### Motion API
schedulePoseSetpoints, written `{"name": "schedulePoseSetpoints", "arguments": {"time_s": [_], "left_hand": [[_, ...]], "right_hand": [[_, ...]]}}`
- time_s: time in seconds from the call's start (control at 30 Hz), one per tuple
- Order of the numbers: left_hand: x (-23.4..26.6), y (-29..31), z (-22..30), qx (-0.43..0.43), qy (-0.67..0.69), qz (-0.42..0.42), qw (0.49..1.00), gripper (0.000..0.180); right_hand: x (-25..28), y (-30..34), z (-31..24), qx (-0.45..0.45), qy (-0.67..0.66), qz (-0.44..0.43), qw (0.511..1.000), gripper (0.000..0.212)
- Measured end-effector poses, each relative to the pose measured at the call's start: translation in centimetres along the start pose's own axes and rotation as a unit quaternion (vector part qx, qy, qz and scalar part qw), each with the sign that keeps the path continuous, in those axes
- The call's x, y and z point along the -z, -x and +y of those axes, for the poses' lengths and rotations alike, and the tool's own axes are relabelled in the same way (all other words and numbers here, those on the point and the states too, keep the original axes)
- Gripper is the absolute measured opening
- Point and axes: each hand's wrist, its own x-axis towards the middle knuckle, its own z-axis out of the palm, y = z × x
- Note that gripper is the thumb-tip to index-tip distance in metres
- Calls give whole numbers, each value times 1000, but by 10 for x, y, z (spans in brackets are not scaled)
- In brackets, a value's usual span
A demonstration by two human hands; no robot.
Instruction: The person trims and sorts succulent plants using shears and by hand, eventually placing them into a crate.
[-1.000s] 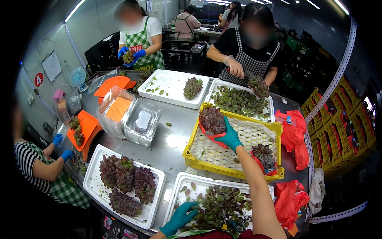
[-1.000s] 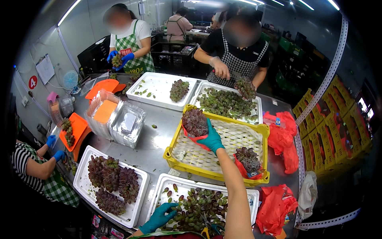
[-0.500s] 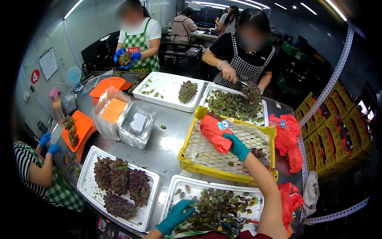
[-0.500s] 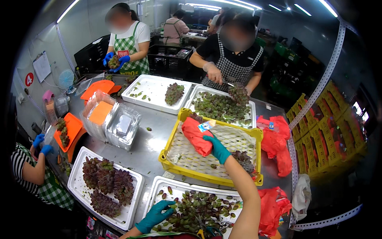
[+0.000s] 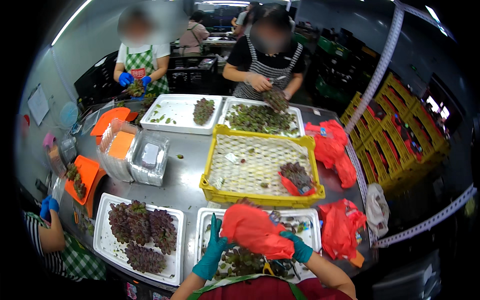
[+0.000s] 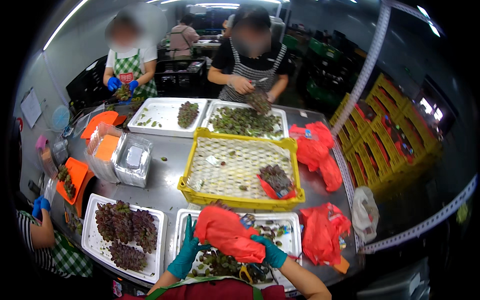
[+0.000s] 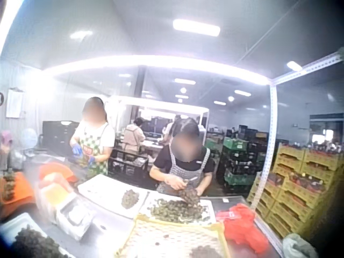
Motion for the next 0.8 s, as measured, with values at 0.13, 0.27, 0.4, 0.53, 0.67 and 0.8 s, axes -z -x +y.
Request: {"name": "schedulePoseSetpoints", "arguments": {"time_s": [0.13,0.27,0.4,0.53,0.67,0.8], "left_hand": [[-5,28,-23,29,-86,79,993,49],[18,45,-49,27,-162,124,979,46],[12,47,-28,-77,-400,179,895,44],[-19,54,6,-168,-389,130,896,38],[-97,56,-6,-263,-426,19,865,43],[-165,61,-64,-164,-440,-169,866,51]], "right_hand": [[-12,25,55,-16,47,-20,999,46],[3,7,81,-52,-62,-75,994,50],[-26,27,75,-19,-80,-145,986,55],[-41,47,72,23,-48,-141,989,55],[-45,77,61,116,-61,-94,987,56],[-19,112,49,296,132,42,945,61]]}}
